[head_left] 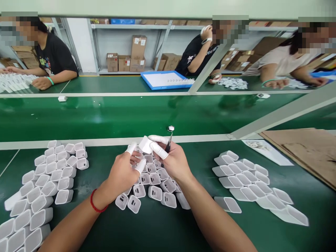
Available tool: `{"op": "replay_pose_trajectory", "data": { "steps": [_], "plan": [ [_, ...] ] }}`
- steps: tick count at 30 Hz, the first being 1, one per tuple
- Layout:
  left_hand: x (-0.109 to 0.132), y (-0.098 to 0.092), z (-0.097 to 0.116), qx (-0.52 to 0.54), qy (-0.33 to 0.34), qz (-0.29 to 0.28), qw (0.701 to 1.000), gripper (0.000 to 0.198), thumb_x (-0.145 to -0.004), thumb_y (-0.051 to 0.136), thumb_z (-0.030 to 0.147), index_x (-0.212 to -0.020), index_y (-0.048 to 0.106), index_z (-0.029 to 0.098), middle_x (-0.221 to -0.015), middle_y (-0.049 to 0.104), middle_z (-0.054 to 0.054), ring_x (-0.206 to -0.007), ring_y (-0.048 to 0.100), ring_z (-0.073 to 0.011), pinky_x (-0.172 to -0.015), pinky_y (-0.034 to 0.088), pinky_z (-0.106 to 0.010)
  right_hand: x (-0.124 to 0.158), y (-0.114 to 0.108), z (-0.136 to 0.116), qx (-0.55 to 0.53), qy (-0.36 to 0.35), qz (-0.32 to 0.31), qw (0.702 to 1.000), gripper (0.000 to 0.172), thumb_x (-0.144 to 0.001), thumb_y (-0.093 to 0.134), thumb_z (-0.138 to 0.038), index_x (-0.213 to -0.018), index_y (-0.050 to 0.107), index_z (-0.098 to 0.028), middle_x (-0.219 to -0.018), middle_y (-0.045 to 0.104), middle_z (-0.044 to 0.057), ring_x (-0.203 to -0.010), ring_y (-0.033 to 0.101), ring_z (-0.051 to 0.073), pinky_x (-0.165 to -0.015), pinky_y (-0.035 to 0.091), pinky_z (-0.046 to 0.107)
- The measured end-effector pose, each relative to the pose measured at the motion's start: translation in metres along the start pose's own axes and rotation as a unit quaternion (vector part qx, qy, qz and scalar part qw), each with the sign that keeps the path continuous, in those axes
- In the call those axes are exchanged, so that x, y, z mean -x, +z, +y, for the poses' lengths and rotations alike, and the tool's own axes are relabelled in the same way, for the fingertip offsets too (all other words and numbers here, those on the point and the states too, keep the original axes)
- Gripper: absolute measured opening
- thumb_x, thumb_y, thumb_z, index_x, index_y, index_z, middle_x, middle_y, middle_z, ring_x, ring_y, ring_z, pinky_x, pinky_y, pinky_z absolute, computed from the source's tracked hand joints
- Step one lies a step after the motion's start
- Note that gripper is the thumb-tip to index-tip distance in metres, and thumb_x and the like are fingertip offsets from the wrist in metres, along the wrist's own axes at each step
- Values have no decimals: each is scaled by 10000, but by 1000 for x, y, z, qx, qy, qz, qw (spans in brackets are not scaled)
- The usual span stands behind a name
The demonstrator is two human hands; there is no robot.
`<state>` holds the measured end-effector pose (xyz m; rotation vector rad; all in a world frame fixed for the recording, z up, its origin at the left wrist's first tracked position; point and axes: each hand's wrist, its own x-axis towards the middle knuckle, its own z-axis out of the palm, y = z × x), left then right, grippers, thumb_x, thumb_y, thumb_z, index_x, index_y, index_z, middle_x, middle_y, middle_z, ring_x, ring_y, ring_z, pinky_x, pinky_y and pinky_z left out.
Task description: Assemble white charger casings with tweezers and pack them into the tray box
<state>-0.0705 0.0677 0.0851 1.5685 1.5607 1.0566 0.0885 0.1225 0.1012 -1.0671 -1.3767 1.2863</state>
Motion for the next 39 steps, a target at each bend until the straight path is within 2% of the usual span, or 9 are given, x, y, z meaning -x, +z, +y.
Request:
{"op": "replay_pose_trajectory", "data": {
  "steps": [2,5,7,12,18,24,30,34,39],
  "plan": [
    [0,0,-2,-58,-26,-44,997,278,-734,629,105,-1010,642,133,-1037,717,-99,-871,697,-241,-719,577,-332,-14,-8,6,139,-35,49,988,505,-782,686,-539,-1073,631,-130,-597,537,-28,-529,465,122,-562,431,283],
    [3,1,2,-86,18,-94,992,301,-835,589,246,-1124,616,166,-1055,707,-85,-919,684,-251,-761,558,-354,-49,-18,21,288,-46,71,954,569,-843,621,-511,-1227,572,-94,-791,659,55,-604,593,158,-656,522,326],
    [7,1,7,-107,57,-125,985,255,-868,550,280,-1093,621,182,-991,706,-69,-869,678,-241,-752,541,-347,-78,-23,34,321,-38,64,944,550,-851,639,-445,-1265,547,-95,-938,681,94,-638,641,159,-690,547,324],
    [16,-1,20,-188,129,-183,956,118,-886,493,241,-878,595,183,-835,661,-41,-717,625,-210,-663,482,-318,-135,-29,72,410,-29,44,911,222,-903,632,-273,-1060,636,-117,-1059,660,86,-779,666,155,-771,560,333],
    [19,-5,25,-213,173,-180,944,143,-907,486,280,-844,575,189,-797,635,-21,-732,623,-218,-662,476,-324,-154,-27,97,498,-53,3,865,236,-941,606,-311,-1104,621,-140,-1139,629,78,-1004,625,202,-887,539,420],
    [20,-6,28,-207,184,-182,943,144,-899,474,235,-847,599,185,-827,659,-32,-759,644,-231,-699,519,-352,-155,-27,95,552,-49,-31,832,276,-950,589,-319,-1177,603,-163,-1233,598,94,-1075,605,221,-932,522,448],
    [21,0,19,-219,209,-173,937,182,-813,517,146,-895,675,182,-1004,708,-89,-940,682,-289,-866,556,-417,-142,-46,66,580,-19,-41,813,279,-937,611,-343,-1141,619,-154,-1197,618,87,-1056,616,219,-917,527,441],
    [19,0,19,-274,206,-211,915,268,-780,501,107,-945,703,166,-1090,701,-119,-968,684,-308,-851,573,-425,-111,-82,34,586,-4,15,810,296,-944,592,-371,-1137,631,-151,-1125,668,78,-1007,644,202,-919,514,412],
    [20,2,19,-340,211,-255,880,309,-727,475,42,-887,710,164,-1141,683,-140,-1023,664,-332,-850,566,-439,-35,-152,-10,603,49,106,789,315,-990,431,-292,-1182,636,-149,-911,735,59,-742,680,161,-768,486,256]
  ]
}}
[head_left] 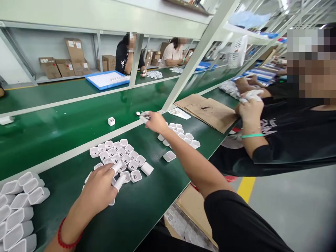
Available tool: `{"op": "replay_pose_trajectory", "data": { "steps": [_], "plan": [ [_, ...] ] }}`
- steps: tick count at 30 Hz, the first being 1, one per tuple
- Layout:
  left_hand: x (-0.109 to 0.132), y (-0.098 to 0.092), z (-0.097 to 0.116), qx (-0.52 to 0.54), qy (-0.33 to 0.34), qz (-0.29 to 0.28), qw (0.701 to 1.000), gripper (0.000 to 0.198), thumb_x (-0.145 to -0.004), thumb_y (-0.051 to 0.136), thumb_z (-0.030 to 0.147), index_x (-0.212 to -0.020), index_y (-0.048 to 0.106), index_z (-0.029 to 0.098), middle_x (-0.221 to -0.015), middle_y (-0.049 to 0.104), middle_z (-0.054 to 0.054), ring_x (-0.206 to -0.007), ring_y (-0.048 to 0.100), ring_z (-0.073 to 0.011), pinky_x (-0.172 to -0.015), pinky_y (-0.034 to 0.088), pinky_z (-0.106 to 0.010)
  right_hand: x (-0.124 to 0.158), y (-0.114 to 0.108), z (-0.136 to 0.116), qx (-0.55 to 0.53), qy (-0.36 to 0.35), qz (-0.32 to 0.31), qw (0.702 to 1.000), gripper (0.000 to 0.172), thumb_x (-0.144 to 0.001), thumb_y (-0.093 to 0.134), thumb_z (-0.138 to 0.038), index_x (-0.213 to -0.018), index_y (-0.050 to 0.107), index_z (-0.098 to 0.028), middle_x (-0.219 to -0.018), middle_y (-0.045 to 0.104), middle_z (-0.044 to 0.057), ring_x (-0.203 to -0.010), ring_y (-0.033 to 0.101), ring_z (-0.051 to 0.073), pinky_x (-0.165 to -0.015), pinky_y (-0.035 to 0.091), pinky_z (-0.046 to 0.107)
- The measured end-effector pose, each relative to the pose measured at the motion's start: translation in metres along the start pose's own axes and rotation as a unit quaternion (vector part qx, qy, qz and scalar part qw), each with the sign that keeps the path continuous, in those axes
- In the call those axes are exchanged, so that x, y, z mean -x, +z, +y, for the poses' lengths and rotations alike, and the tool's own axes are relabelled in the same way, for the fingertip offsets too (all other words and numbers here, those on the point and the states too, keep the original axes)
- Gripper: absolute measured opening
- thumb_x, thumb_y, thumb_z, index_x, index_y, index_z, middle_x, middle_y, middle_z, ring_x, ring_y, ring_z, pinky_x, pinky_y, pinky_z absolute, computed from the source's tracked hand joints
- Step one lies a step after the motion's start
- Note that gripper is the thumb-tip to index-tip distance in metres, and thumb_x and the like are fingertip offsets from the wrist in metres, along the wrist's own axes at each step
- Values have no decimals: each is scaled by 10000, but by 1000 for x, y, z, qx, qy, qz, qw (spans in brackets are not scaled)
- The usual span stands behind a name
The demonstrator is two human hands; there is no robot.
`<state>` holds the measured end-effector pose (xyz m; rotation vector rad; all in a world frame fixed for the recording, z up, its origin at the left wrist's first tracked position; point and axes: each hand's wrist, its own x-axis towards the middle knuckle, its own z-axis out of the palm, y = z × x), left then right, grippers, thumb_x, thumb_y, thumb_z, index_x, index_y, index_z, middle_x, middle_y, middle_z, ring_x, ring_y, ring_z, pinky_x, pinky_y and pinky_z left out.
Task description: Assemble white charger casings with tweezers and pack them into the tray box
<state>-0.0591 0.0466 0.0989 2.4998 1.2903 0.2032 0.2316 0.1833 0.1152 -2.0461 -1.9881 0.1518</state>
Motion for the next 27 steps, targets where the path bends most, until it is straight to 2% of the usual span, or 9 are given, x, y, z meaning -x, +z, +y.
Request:
{"op": "replay_pose_trajectory", "data": {
  "steps": [3,5,10,14,18,20,22,24,27],
  "plan": [
    [-2,9,-1,-19,29,-30,999,339,-670,453,-11,-832,701,154,-1163,669,-154,-1118,617,-354,-923,527,-471,45,-26,40,54,66,-17,996,236,-918,491,-218,-976,693,-110,-802,722,109,-734,663,216,-656,446,273],
    [-3,15,-1,-16,40,-41,998,343,-650,437,-24,-787,690,162,-1125,677,-145,-1119,610,-351,-924,518,-468,77,-30,56,84,87,-49,991,140,-839,576,-192,-848,700,-130,-812,720,124,-758,654,241,-615,413,277],
    [-4,24,-1,-21,54,-40,998,317,-654,422,-25,-739,661,165,-1080,680,-138,-1090,614,-339,-915,521,-472,138,-6,70,118,95,-121,981,129,-744,674,-260,-824,683,-160,-862,723,131,-758,659,276,-571,370,290],
    [-3,29,0,24,65,-5,998,299,-695,472,8,-831,688,163,-1212,652,-132,-1196,570,-342,-1012,491,-491,144,9,68,127,108,-128,978,79,-734,620,-170,-793,670,-157,-776,707,130,-701,663,274,-541,350,285],
    [-2,31,4,90,50,36,994,354,-862,530,187,-1200,634,179,-1316,605,-108,-1261,539,-312,-1081,458,-473,138,7,40,93,100,-76,988,210,-812,574,-252,-962,671,-141,-844,715,121,-753,673,262,-600,417,288],
    [-2,30,8,108,25,55,992,457,-913,529,303,-1350,522,172,-1386,550,-114,-1291,519,-304,-1093,453,-454,140,6,15,-3,40,-27,999,373,-842,585,-348,-1155,620,-147,-856,715,78,-735,666,225,-633,447,282],
    [-3,27,12,134,7,85,987,583,-914,552,357,-1450,390,198,-1425,513,-102,-1306,510,-286,-1100,450,-421,146,7,-14,-121,-52,15,991,500,-849,604,-422,-1277,554,-168,-853,708,48,-682,641,192,-634,461,281],
    [-3,24,13,162,5,126,979,652,-893,583,327,-1482,321,226,-1425,513,-87,-1287,529,-266,-1091,457,-389,150,8,-44,-196,-140,25,970,519,-850,619,-469,-1282,561,-188,-832,697,46,-643,612,183,-615,460,288],
    [-3,17,8,198,7,194,961,550,-828,587,203,-1368,480,209,-1334,587,-84,-1192,599,-253,-1019,506,-347,145,7,-79,-256,-237,-2,937,497,-836,666,-490,-1247,604,-218,-861,687,62,-670,607,190,-626,466,297]
  ]
}}
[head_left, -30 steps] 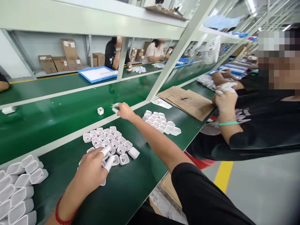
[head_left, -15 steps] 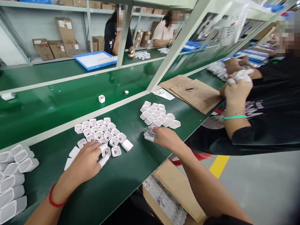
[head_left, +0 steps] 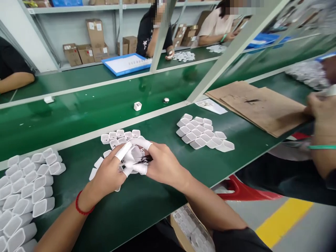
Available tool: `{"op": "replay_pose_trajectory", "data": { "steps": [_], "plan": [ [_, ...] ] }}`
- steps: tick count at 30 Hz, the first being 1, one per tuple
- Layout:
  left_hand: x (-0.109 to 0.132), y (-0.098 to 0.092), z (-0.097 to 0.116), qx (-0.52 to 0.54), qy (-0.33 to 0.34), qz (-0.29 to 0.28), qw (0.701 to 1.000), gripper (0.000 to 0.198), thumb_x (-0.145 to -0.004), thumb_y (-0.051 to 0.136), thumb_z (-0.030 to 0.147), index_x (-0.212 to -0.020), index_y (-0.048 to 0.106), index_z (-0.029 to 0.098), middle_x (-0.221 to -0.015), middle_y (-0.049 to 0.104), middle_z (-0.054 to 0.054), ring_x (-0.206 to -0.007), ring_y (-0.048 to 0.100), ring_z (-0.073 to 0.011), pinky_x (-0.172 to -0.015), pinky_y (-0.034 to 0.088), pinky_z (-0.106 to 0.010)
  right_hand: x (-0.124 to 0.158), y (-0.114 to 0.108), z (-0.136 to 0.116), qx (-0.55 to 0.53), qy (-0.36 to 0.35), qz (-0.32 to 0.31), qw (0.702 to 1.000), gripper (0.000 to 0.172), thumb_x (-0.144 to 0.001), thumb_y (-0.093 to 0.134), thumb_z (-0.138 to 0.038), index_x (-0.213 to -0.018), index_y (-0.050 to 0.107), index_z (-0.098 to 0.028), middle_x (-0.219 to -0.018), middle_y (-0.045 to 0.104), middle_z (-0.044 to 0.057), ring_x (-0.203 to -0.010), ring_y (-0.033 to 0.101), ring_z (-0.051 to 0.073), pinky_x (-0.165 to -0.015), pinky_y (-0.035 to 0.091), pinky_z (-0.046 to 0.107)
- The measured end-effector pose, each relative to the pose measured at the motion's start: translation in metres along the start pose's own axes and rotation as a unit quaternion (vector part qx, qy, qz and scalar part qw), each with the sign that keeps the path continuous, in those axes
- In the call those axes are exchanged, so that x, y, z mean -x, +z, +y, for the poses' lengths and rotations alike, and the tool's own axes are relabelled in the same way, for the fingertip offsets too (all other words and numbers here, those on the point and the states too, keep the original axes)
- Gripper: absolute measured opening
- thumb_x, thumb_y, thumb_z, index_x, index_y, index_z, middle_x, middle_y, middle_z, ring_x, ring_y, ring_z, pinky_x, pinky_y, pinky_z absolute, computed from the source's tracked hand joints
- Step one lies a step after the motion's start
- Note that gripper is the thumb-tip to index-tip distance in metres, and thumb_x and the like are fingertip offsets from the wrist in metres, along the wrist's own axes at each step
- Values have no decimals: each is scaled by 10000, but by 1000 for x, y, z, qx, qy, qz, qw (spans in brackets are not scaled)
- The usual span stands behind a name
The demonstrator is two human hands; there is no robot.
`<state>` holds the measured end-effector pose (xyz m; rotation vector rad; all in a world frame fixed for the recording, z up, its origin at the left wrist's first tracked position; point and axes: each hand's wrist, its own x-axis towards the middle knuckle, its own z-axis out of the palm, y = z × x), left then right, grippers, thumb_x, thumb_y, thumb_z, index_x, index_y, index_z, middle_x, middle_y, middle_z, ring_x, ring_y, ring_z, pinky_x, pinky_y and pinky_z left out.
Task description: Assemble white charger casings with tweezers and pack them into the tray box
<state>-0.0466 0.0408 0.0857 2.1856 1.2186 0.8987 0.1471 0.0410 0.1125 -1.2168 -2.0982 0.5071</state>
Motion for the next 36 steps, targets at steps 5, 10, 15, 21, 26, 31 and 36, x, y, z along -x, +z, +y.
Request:
{"op": "replay_pose_trajectory", "data": {
  "steps": [5,10,15,21,26,31,36],
  "plan": [
    [-5,-20,-10,145,-80,74,983,482,-683,660,147,-1162,610,157,-1083,694,-93,-946,682,-251,-862,571,-343,-41,5,-13,-105,-107,-67,987,553,-815,726,-453,-1307,570,-255,-980,646,64,-820,612,201,-715,495,311],
    [-9,-29,-13,284,-92,98,949,451,-710,691,167,-1154,612,153,-1075,705,-92,-932,691,-230,-846,576,-319,-62,14,-5,-216,-107,-85,967,488,-850,697,-400,-1305,573,-272,-894,594,20,-729,564,145,-648,489,263],
    [-9,-27,-14,232,-79,124,961,348,-713,716,166,-1058,675,148,-1014,717,-84,-881,684,-217,-819,571,-300,-66,19,5,-280,-66,-110,951,457,-825,719,-404,-1247,623,-257,-784,579,-2,-581,429,109,-528,418,236],
    [-8,-25,-17,168,-49,136,975,357,-753,653,145,-1109,665,160,-950,711,-64,-814,673,-191,-813,569,-307,-67,20,8,-349,-59,-116,928,424,-799,759,-366,-1199,663,-265,-767,554,-4,-586,424,108,-511,404,235],
    [-7,-26,-19,153,-52,135,978,382,-752,663,179,-1132,619,181,-1016,727,-66,-886,707,-212,-796,578,-292,-66,22,5,-355,-88,-98,926,345,-803,758,-323,-1138,691,-275,-702,500,-28,-560,395,102,-492,383,232],
    [-6,-22,-18,228,-41,135,963,457,-778,671,198,-1183,462,226,-1277,634,-107,-1153,640,-244,-969,555,-346,-62,24,7,-333,-93,-98,933,366,-807,749,-304,-1166,676,-292,-726,556,-19,-634,524,137,-626,487,279],
    [-9,-23,-16,246,1,144,959,484,-776,679,101,-1179,455,247,-1265,640,-91,-1184,622,-237,-1007,528,-355,-62,24,5,-344,-99,-103,928,354,-836,715,-293,-1184,657,-271,-712,525,-24,-622,486,125,-572,458,245]
  ]
}}
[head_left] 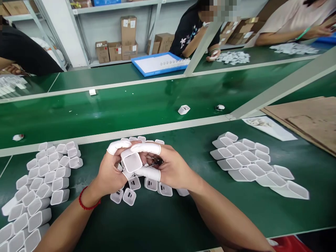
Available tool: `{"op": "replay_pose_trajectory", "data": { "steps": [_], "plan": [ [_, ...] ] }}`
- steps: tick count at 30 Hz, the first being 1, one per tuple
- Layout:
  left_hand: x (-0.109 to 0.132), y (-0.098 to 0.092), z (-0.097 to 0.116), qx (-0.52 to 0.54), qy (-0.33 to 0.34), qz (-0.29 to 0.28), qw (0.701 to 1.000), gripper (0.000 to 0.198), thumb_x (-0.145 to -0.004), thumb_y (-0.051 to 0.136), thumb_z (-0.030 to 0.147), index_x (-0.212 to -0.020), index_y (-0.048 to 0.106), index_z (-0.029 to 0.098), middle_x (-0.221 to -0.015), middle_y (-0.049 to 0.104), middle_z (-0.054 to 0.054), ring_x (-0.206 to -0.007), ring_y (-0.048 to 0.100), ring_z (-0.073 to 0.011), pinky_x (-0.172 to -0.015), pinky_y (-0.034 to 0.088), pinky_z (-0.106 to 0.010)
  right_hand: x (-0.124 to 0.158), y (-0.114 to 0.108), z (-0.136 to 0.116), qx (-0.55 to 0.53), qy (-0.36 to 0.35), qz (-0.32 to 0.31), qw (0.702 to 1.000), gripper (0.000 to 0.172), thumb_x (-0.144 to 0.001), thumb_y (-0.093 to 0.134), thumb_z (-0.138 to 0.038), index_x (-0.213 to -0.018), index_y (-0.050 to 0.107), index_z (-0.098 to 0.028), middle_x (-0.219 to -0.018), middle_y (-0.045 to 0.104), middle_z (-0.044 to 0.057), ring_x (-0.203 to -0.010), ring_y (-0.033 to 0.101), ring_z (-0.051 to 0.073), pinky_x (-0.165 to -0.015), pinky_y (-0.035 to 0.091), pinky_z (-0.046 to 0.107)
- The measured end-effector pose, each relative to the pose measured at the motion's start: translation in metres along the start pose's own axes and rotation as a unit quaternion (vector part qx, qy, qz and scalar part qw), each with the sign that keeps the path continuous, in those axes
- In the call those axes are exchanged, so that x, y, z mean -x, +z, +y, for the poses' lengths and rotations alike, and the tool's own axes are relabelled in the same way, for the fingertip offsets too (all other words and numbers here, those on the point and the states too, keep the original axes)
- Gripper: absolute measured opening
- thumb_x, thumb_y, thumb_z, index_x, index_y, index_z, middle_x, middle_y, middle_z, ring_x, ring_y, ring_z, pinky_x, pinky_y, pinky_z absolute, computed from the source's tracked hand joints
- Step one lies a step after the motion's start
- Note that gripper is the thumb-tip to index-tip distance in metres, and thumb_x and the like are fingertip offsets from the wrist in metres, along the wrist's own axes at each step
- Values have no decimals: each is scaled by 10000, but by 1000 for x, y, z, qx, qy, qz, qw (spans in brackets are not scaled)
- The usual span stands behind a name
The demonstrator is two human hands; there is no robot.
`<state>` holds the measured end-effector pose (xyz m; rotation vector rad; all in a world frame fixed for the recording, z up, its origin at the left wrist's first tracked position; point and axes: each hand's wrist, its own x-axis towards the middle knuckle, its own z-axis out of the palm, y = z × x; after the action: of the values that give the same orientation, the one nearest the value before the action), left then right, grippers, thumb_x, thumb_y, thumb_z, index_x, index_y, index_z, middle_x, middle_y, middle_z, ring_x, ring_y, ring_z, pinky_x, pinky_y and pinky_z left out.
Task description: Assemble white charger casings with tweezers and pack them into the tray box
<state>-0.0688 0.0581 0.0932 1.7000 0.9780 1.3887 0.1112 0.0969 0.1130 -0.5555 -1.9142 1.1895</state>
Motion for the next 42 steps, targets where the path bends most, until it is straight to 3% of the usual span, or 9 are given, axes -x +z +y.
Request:
{"op": "replay_pose_trajectory", "data": {
  "steps": [5,11,16,19,22,30,35,39,42],
  "plan": [
    [-3,-2,1,24,1,-14,1000,553,-718,775,116,-1214,560,234,-1200,672,-80,-1092,664,-257,-963,543,-350,0,3,2,-12,-17,-17,1000,368,-848,689,-218,-1209,628,-240,-720,494,-38,-594,430,94,-539,408,214],
    [-1,-1,-3,68,-2,-17,998,638,-730,784,112,-1299,533,259,-1188,681,-86,-1040,685,-242,-902,571,-327,-1,2,-1,-32,-5,-3,999,303,-842,710,-329,-1115,647,-213,-676,453,-48,-585,408,93,-542,402,225],
    [1,0,-6,57,19,26,998,769,-732,790,106,-1403,452,272,-1190,681,-86,-1042,688,-226,-915,569,-300,-8,-2,0,-106,109,67,986,294,-793,731,-434,-860,614,-172,-629,425,-62,-554,371,80,-518,351,221],
    [3,-1,-8,-18,36,51,998,674,-733,796,129,-1347,538,232,-1078,724,-67,-952,710,-202,-888,576,-262,-11,-2,5,-134,173,38,975,381,-810,682,-470,-635,532,-167,-596,499,-28,-563,427,90,-525,343,228],
    [4,-2,-10,-37,40,62,997,646,-710,813,126,-1305,582,222,-1043,735,-52,-921,709,-192,-888,576,-258,-12,0,8,-152,201,24,968,389,-826,647,-465,-606,525,-168,-576,512,-24,-541,414,86,-515,314,228],
    [0,-2,-3,126,-98,20,987,561,-780,757,127,-1303,560,177,-939,730,-83,-778,713,-200,-723,598,-294,-14,2,4,-136,162,88,973,355,-844,641,-472,-670,558,-174,-596,470,-39,-528,345,76,-507,288,236],
    [-1,-1,-4,144,-67,1,987,596,-804,730,113,-1350,521,233,-1028,700,-81,-750,683,-162,-754,581,-310,-12,2,8,-147,157,101,971,383,-836,662,-492,-652,561,-172,-594,487,-35,-533,369,79,-511,308,237],
    [-1,-2,-9,154,-56,9,986,596,-821,720,128,-1355,497,270,-1186,653,-99,-945,673,-202,-845,570,-339,-10,2,9,-114,125,113,979,265,-781,757,-421,-817,643,-185,-732,578,-4,-631,478,113,-595,409,267],
    [-1,-4,-11,139,-61,3,988,533,-846,688,123,-1326,514,275,-1295,600,-96,-1170,597,-233,-984,522,-361,-8,4,7,-68,56,96,991,170,-807,745,-339,-854,670,-194,-807,552,7,-609,442,95,-538,371,250]
  ]
}}
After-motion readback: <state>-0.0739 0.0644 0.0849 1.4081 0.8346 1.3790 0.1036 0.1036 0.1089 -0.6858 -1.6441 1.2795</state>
